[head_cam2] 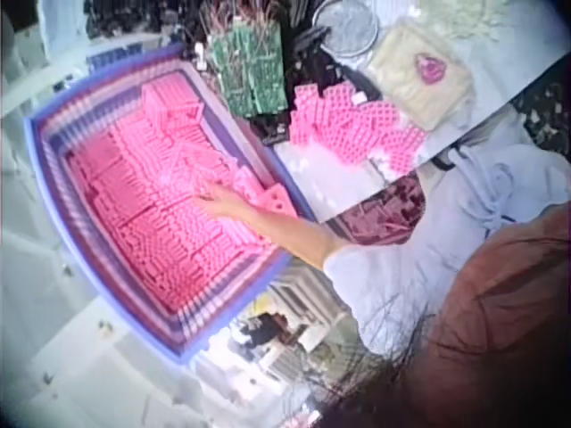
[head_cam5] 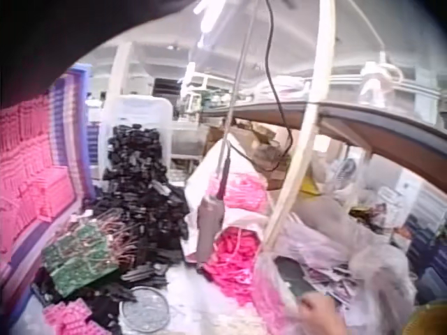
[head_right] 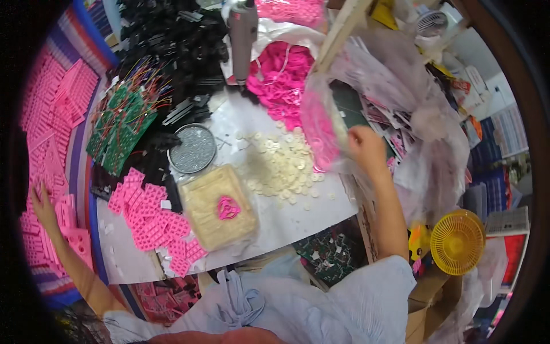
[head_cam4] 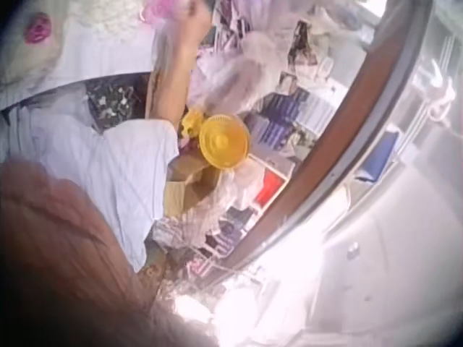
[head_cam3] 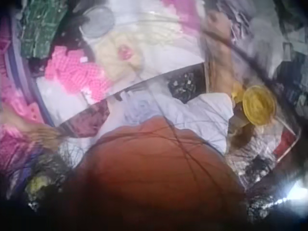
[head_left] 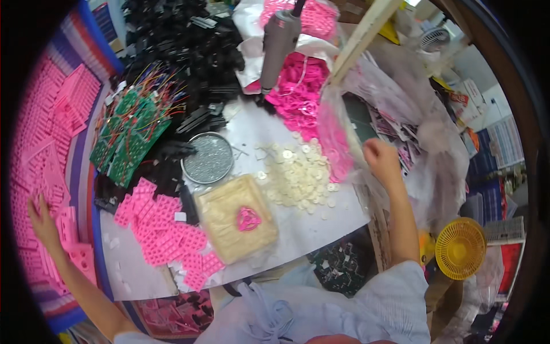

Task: Assembling a toy cash register by installing a circuit board and various plastic components using an electric screwdriver.

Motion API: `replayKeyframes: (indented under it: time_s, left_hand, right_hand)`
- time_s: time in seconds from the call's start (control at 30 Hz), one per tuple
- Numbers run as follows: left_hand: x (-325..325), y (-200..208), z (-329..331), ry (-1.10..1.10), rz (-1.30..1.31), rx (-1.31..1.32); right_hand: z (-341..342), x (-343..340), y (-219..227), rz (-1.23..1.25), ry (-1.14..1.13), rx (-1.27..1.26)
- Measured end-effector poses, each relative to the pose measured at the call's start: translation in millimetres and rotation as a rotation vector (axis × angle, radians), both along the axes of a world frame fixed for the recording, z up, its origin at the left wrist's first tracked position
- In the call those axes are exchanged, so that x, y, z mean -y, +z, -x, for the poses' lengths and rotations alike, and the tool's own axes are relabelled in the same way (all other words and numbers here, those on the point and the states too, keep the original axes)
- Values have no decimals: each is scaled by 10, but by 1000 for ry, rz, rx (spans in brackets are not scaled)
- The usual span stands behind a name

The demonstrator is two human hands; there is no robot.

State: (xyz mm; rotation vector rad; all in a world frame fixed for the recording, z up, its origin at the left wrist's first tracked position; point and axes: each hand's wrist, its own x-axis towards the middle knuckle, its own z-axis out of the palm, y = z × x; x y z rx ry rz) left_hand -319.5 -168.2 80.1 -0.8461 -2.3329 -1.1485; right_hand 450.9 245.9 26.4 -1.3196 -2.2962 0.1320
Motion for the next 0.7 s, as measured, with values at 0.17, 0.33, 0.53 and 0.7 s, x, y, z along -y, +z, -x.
replayKeyframes:
  time_s: [0.17,0.33,0.53,0.7]
  left_hand:
    - [-25,-25,-1637,-519,-255,613]
    - [-248,-285,-2803,-580,-187,938]
    - [-377,-574,-3376,-684,-211,1216]
    - [-520,-699,-3677,-683,-293,1351]
  right_hand:
    - [-847,-978,-251,-421,-460,380]
    - [-1192,-1264,-385,-461,-492,461]
    - [-826,-471,261,-461,-159,-46]
    - [-333,307,449,498,68,-1015]
